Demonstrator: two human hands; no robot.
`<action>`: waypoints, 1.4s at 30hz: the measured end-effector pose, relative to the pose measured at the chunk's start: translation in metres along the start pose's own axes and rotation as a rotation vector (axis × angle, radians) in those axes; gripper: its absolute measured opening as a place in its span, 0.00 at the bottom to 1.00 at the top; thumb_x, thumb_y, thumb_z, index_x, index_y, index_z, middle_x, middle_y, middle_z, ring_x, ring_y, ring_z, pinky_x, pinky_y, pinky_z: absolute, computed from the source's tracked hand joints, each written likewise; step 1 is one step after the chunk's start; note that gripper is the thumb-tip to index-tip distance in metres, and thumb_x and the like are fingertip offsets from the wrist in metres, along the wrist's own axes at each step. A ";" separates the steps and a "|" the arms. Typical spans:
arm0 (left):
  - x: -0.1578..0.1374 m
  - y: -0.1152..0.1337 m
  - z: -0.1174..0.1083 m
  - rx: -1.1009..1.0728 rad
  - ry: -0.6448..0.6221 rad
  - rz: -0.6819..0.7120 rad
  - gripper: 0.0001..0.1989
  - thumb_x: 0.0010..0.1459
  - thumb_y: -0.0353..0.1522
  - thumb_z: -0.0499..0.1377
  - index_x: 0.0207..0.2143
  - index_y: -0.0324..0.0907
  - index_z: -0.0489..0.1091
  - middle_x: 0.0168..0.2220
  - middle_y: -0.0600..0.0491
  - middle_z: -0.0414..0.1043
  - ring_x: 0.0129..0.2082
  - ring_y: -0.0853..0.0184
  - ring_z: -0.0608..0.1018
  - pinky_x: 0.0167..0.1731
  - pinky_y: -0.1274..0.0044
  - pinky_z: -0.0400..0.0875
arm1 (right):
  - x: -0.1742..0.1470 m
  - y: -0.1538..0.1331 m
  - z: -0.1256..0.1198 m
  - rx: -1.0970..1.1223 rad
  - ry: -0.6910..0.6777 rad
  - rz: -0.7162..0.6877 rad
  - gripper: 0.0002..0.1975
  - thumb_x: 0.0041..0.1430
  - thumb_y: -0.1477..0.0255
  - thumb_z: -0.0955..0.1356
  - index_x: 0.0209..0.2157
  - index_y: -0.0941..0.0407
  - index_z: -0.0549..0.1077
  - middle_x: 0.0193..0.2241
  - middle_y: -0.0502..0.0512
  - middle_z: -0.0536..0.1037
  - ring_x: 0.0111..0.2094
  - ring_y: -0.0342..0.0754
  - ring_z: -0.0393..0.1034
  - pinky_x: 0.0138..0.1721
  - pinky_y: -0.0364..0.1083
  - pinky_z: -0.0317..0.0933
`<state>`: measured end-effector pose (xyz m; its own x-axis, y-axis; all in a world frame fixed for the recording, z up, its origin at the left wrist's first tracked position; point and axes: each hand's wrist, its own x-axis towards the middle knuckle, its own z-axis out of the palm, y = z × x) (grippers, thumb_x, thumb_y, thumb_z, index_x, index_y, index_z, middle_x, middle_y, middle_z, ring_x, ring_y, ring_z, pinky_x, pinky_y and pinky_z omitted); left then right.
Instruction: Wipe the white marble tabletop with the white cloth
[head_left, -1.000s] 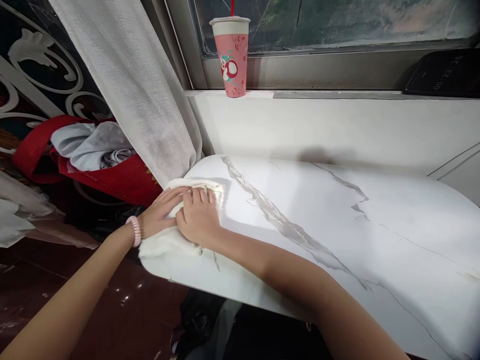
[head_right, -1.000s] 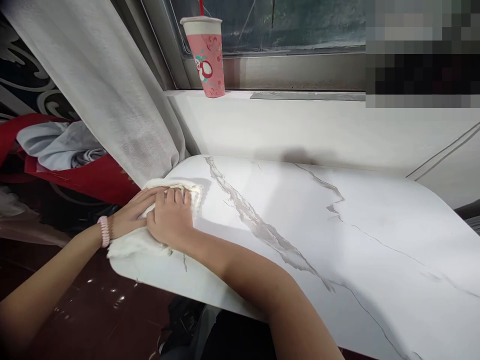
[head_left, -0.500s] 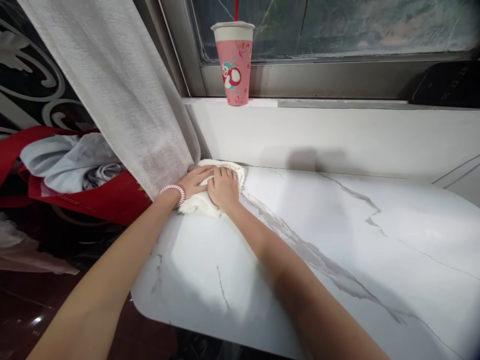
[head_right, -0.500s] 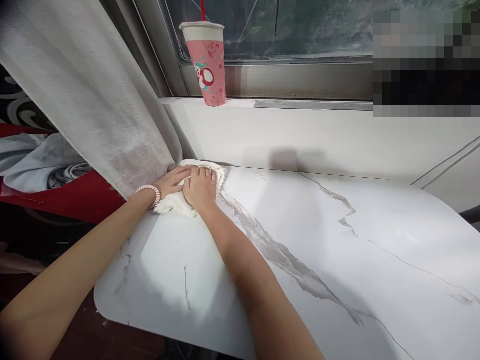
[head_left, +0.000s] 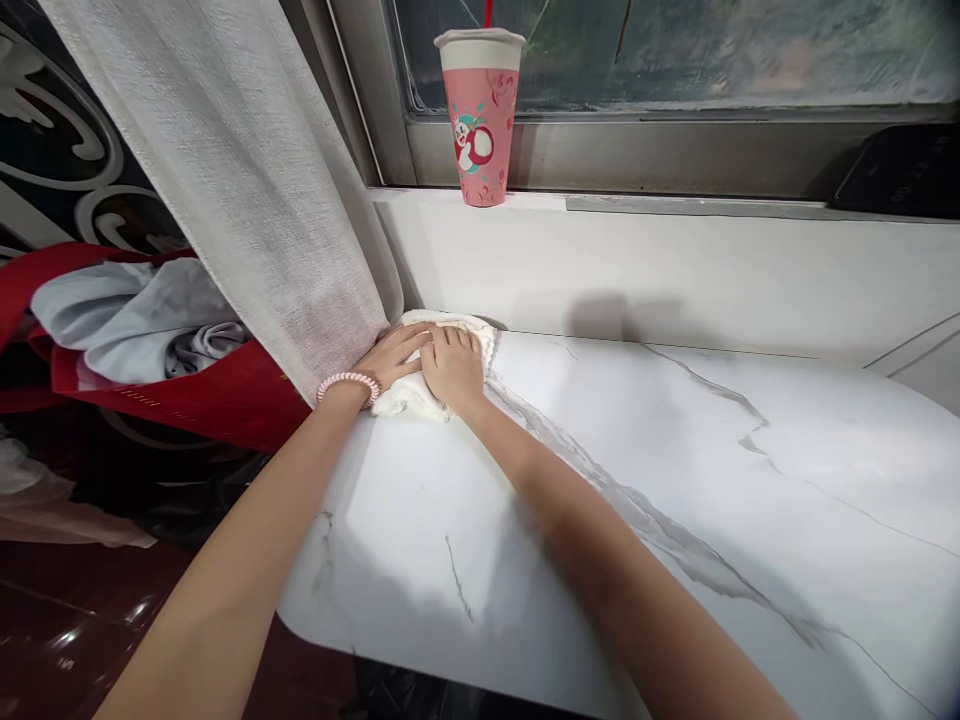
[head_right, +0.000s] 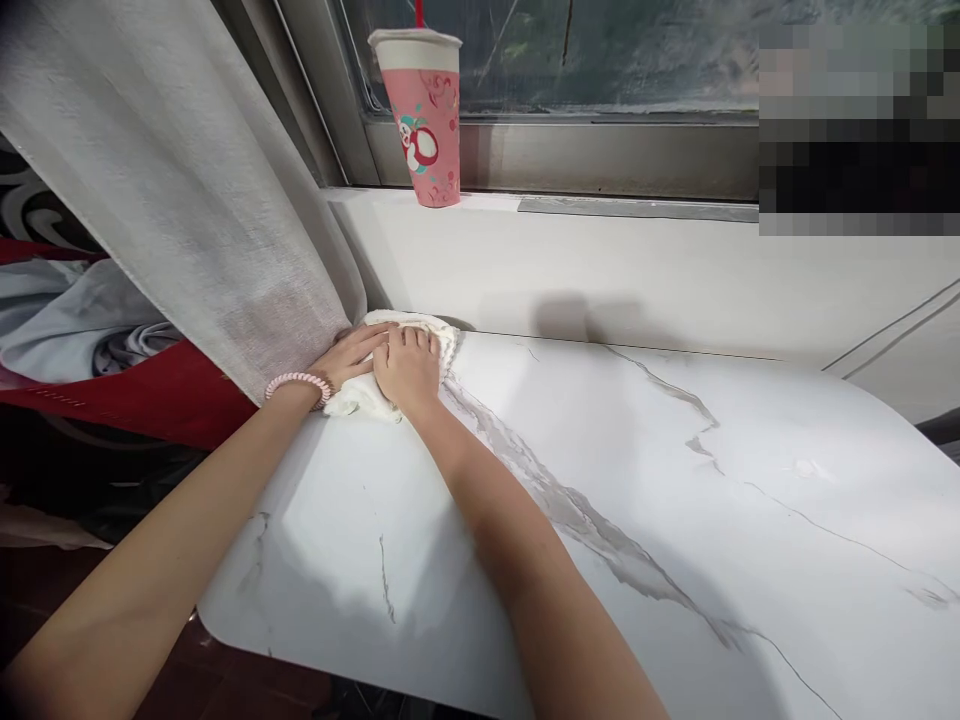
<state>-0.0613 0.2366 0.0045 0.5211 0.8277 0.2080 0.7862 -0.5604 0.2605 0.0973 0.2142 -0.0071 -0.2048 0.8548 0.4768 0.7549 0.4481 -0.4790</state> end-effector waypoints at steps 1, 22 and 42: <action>-0.004 0.004 -0.001 0.003 -0.004 -0.008 0.30 0.64 0.48 0.43 0.61 0.43 0.62 0.66 0.47 0.56 0.66 0.56 0.57 0.66 0.60 0.45 | -0.003 -0.001 -0.002 0.006 -0.003 0.004 0.19 0.67 0.74 0.58 0.55 0.61 0.68 0.50 0.61 0.75 0.55 0.54 0.63 0.62 0.55 0.48; -0.194 0.115 0.000 0.238 0.073 -0.153 0.29 0.63 0.40 0.45 0.66 0.48 0.51 0.67 0.47 0.55 0.65 0.54 0.59 0.65 0.58 0.47 | -0.144 -0.069 -0.065 0.152 -0.256 -0.318 0.21 0.67 0.68 0.59 0.56 0.63 0.65 0.55 0.65 0.69 0.60 0.55 0.56 0.66 0.58 0.44; -0.048 0.109 0.026 0.170 0.080 -0.194 0.26 0.60 0.42 0.47 0.59 0.46 0.61 0.62 0.45 0.62 0.63 0.52 0.61 0.63 0.56 0.48 | -0.059 0.030 -0.069 0.075 -0.284 -0.260 0.21 0.65 0.75 0.58 0.58 0.60 0.63 0.56 0.58 0.70 0.58 0.51 0.59 0.63 0.53 0.47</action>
<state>0.0081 0.1367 -0.0020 0.3326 0.9107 0.2451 0.9169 -0.3730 0.1419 0.1749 0.1586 0.0014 -0.5553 0.7440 0.3716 0.6095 0.6681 -0.4269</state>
